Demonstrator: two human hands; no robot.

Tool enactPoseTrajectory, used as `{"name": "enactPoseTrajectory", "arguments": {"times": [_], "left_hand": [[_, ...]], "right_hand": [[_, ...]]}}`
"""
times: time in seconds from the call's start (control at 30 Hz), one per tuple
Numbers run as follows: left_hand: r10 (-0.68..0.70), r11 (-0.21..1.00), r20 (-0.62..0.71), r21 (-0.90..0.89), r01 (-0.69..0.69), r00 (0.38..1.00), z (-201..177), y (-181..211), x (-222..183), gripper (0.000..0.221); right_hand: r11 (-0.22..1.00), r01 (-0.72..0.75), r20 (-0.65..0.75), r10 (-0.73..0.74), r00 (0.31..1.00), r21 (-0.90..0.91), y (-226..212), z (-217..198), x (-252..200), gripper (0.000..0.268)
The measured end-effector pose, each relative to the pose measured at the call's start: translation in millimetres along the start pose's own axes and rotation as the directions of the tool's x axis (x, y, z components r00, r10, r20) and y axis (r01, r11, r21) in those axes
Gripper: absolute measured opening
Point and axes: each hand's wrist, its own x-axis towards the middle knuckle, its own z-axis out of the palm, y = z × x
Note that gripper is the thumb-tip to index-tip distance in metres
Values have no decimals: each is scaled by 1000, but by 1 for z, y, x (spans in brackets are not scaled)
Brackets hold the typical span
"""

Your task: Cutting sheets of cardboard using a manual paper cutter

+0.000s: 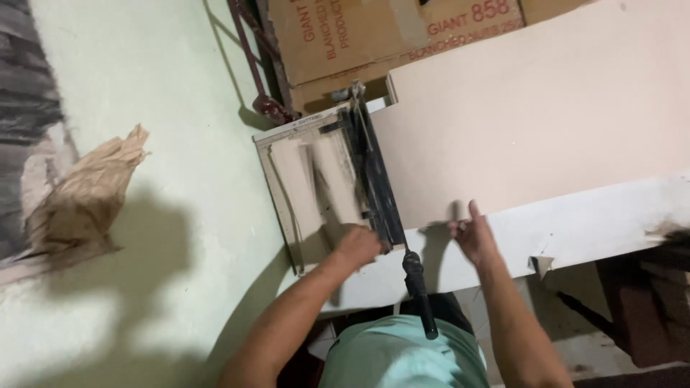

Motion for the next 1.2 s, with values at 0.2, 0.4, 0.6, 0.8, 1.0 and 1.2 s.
{"name": "enactPoseTrajectory", "arguments": {"times": [0.2, 0.4, 0.6, 0.8, 1.0, 1.2], "left_hand": [[-236, 951, 511, -54, 305, 827, -8, -46, -39, 11], [-353, 890, 267, -198, 410, 897, -53, -39, 8, 23], [-612, 630, 456, -214, 747, 647, -78, -31, 60, 90], [-620, 559, 522, -229, 797, 586, -35, -29, 82, 120], [-668, 549, 544, -100, 830, 507, -24, -30, 85, 121], [-637, 571, 620, -19, 820, 458, -11, -38, 92, 138]], "right_hand": [[995, -6, -166, -11, 986, -103, -18, 1, -56, 95], [972, -10, -38, 1, 999, -233, 2, 5, -64, 47], [954, 25, -21, -33, 999, -298, -9, 22, -51, 50], [924, 24, 14, -20, 1000, -383, -25, 35, -36, 57], [271, 14, 32, 61, 998, -962, -74, 99, -110, 48], [-185, 61, 33, 155, 987, -981, -28, 144, -226, 116]]}}
